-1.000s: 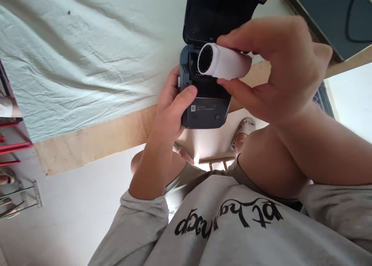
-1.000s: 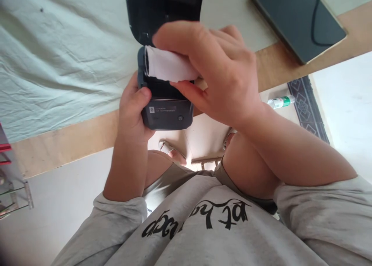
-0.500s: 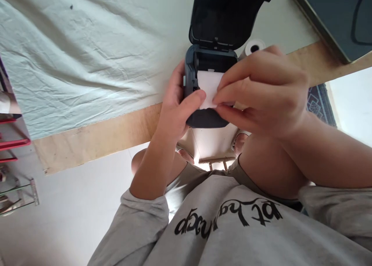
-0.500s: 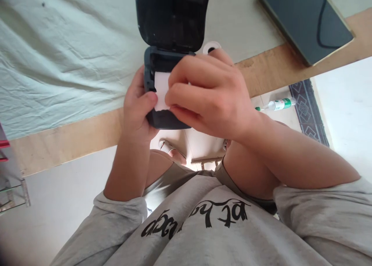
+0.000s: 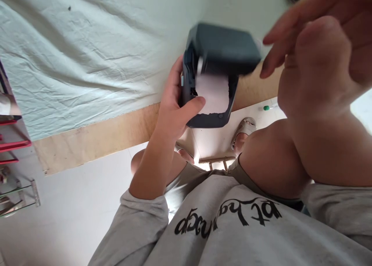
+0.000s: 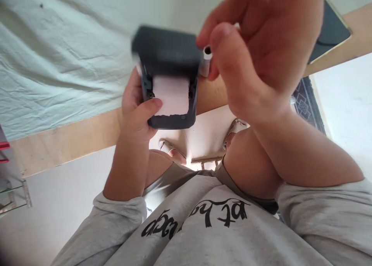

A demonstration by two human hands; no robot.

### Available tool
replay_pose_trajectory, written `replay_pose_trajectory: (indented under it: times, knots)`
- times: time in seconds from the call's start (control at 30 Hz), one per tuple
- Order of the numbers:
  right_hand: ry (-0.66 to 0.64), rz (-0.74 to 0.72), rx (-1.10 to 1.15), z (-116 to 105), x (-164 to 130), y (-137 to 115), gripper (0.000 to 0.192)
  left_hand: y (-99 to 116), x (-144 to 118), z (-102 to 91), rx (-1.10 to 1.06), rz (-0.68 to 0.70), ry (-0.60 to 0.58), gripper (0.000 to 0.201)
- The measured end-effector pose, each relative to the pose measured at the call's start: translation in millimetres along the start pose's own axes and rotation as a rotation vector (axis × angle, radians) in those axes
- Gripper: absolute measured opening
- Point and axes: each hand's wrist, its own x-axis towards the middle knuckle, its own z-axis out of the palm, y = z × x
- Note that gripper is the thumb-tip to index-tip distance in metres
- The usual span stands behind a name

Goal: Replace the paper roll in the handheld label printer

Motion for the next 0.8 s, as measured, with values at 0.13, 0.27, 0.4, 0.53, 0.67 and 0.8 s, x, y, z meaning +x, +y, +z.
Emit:
replay_pose_trajectory:
  times: [0.13,0.27,0.4,0.53,0.67,0.8]
  knots:
    - [-0.091,-0.061,-0.107,-4.0,-1.3,-3.9,0.024,-7.4,3.4,-4.9,-0.049,0.054,-0.024,0.055]
    - [-0.342,0.094,-0.169,-7.2,-3.5,1.5,0.048,-10.2,5.6,-6.0,-0.053,0.113,-0.064,0.055]
    - [-0.527,0.296,-0.289,-5.1,-4.1,9.1,0.060,-6.5,4.1,-2.3,-0.040,0.070,-0.082,0.039]
    - [-0.527,0.317,-0.241,-2.8,-4.6,13.1,0.063,-3.8,3.1,1.2,-0.075,0.042,-0.089,0.030]
    - [-0.519,0.306,-0.260,-0.4,-4.5,12.1,0.060,-3.6,3.0,4.5,-0.083,0.061,-0.060,0.027]
    - [-0.498,0.381,-0.336,3.3,-2.6,6.7,0.052,-3.4,3.1,7.5,-0.090,0.034,0.003,0.027]
